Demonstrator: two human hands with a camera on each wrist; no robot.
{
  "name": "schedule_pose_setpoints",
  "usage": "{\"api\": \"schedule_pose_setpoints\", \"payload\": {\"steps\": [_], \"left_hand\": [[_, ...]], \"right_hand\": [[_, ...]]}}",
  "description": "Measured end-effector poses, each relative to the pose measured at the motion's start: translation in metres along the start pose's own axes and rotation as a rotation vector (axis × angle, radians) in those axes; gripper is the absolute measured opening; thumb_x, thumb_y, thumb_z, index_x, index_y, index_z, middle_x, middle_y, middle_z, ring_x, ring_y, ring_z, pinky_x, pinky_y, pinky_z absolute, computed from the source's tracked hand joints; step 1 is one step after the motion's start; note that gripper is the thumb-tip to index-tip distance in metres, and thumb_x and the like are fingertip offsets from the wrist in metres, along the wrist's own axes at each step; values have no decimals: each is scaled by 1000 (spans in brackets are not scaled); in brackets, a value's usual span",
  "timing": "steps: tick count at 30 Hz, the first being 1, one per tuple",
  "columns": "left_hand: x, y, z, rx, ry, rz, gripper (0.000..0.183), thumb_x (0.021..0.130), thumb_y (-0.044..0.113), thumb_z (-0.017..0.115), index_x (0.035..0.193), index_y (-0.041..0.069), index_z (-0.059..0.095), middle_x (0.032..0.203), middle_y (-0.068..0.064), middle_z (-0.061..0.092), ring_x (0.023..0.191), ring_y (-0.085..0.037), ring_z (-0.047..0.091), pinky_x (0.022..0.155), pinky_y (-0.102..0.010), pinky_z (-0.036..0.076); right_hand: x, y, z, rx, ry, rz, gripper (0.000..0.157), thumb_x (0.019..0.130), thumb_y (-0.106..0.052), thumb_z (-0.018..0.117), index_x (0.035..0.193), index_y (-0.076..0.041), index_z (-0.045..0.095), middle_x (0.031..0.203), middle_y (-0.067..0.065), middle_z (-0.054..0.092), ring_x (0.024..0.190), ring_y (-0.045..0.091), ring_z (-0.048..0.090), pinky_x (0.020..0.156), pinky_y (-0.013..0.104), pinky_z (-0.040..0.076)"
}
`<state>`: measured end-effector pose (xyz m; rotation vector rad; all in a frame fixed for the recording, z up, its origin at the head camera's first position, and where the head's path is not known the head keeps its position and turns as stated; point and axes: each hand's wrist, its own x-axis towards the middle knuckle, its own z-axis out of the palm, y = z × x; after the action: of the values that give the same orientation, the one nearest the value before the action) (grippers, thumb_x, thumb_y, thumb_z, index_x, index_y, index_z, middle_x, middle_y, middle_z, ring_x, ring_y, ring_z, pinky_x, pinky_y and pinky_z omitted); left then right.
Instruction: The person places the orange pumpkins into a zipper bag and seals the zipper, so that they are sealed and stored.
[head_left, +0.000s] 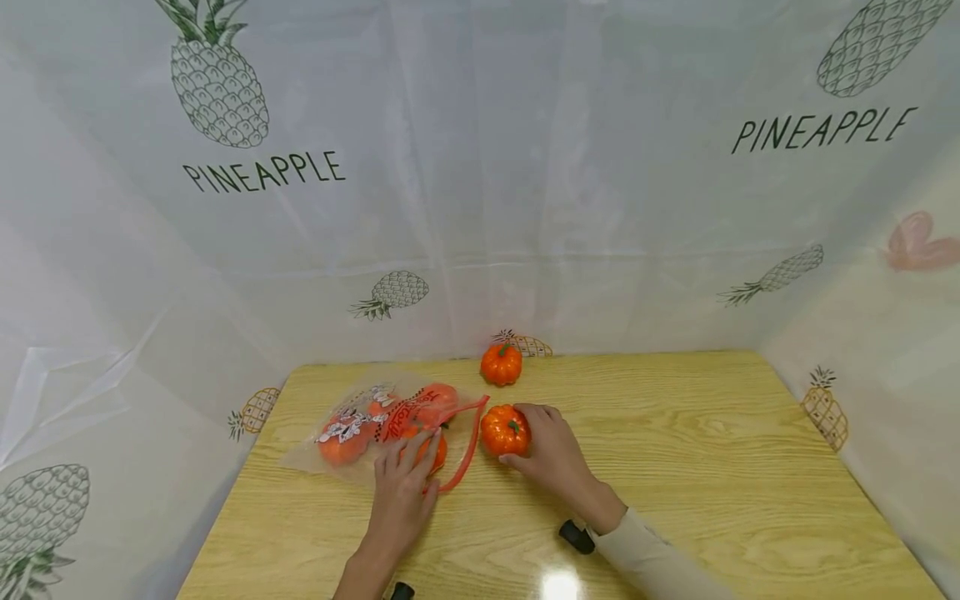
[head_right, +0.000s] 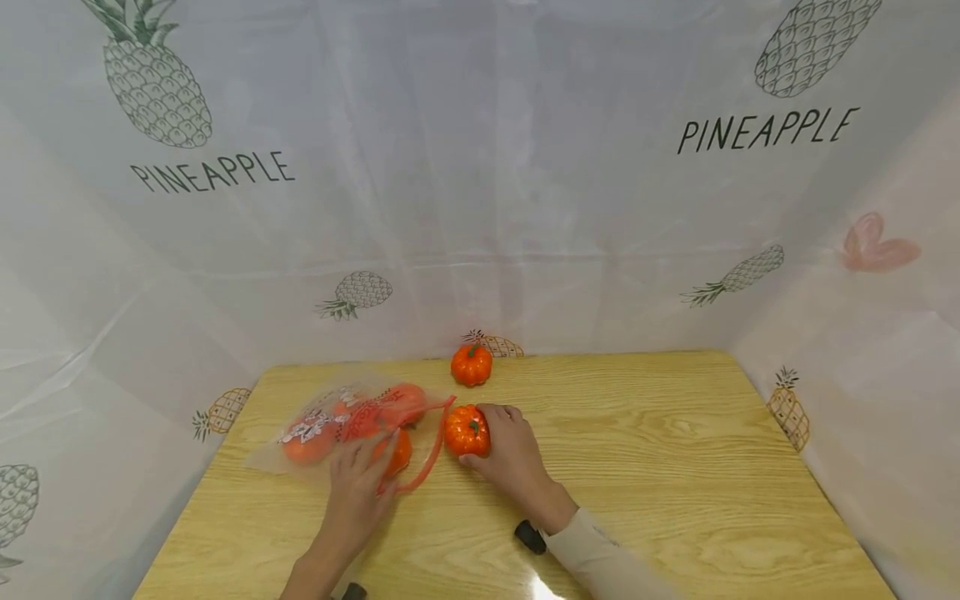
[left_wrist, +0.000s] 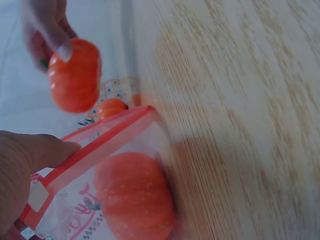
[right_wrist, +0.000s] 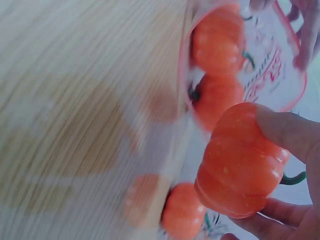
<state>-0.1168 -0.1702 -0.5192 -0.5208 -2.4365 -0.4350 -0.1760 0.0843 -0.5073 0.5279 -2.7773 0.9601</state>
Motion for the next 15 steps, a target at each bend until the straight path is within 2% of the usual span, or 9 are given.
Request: {"api": "schedule_pose_setpoints", "payload": {"steps": [6,15], "left_hand": [[0,0,-1,-6,-3,-6,82,62,0,100,138,1,69,137,-12,64,121,-36,52,93,-52,39],[2,2,-2,14,33,17,82,59,-2,100,135,0,71,135,-12,64,117,-34,53,87,-47,38]], "right_hand": [[3,-19,12,29,-16,-31,78,78,-29,96,140,0,59,135,16,66,129,42,57,104,59,51],[10,-30,35,-39,33,-114,77,77,-28,97,137,3,59,131,17,68,122,41,61,99,56,54]]}}
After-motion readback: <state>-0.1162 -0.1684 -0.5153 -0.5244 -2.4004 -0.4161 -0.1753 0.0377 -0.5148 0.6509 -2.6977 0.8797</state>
